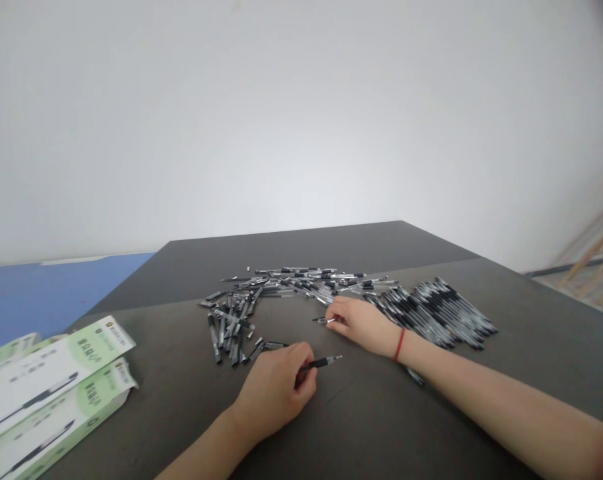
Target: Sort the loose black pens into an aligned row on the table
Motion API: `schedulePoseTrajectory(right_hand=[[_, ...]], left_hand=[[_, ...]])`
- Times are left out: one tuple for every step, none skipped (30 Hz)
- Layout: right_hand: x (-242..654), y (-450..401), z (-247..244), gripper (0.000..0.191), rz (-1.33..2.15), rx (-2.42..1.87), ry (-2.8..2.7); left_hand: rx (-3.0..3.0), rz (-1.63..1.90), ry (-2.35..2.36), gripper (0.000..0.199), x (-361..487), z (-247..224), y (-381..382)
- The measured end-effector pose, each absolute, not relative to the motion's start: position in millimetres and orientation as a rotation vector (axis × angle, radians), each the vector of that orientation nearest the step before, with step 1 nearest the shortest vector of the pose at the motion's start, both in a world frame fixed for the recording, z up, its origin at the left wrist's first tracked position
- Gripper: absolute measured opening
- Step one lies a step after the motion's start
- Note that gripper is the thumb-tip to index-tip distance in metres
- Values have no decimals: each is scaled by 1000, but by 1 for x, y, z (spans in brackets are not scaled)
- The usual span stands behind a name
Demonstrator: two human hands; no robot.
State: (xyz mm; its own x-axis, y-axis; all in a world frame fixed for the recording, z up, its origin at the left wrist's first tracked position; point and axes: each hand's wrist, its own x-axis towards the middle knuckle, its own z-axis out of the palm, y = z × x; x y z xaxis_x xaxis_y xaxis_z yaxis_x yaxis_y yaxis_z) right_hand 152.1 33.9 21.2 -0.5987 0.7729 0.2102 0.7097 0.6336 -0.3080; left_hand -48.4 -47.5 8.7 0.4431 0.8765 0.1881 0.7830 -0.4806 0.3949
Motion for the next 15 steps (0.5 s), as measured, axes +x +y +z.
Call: schedulePoseTrajectory(right_hand=[[145, 38, 20, 5, 253, -1152, -2578], [137, 42, 18, 5, 223, -1103, -2627], [129, 46, 16, 6, 191, -1047, -2679], [121, 50, 15, 6, 160, -991, -2725], [114, 53, 14, 7, 129, -940, -2760], [108, 55, 14, 9, 98, -894, -2781], [102, 57, 14, 13, 66, -856, -2787], [96, 59, 15, 17, 37, -814, -2785], [89, 60, 16, 20, 11, -760, -2784], [83, 61, 17, 21, -12, -691, -2788], [75, 62, 18, 22, -34, -608, -2800], [67, 63, 19, 21, -58, -518, -2819], [59, 63, 19, 21, -89, -428, -2842], [51, 64, 20, 20, -130, -349, -2861], [43, 65, 21, 20, -177, -290, -2875]], left_hand=[[2459, 546, 1406, 6, -48, 9, -48], [2469, 553, 1381, 6, -48, 9, -48], [2475, 565, 1363, 6, -48, 10, -49], [2479, 581, 1346, 6, -49, 10, -49], [2482, 604, 1329, 6, -49, 10, -49], [2487, 636, 1307, 6, -50, 11, -50], [2494, 679, 1279, 5, -50, 11, -50], [2505, 734, 1245, 5, -51, 11, -51], [2516, 798, 1209, 5, -52, 12, -52], [2529, 868, 1174, 5, -52, 12, -54], [2542, 934, 1138, 5, -52, 13, -55], [2555, 990, 1101, 5, -53, 13, -56], [2567, 1033, 1066, 5, -53, 13, -57], [2578, 1060, 1035, 5, -53, 14, -58], [2589, 1069, 1008, 5, -52, 14, -58]])
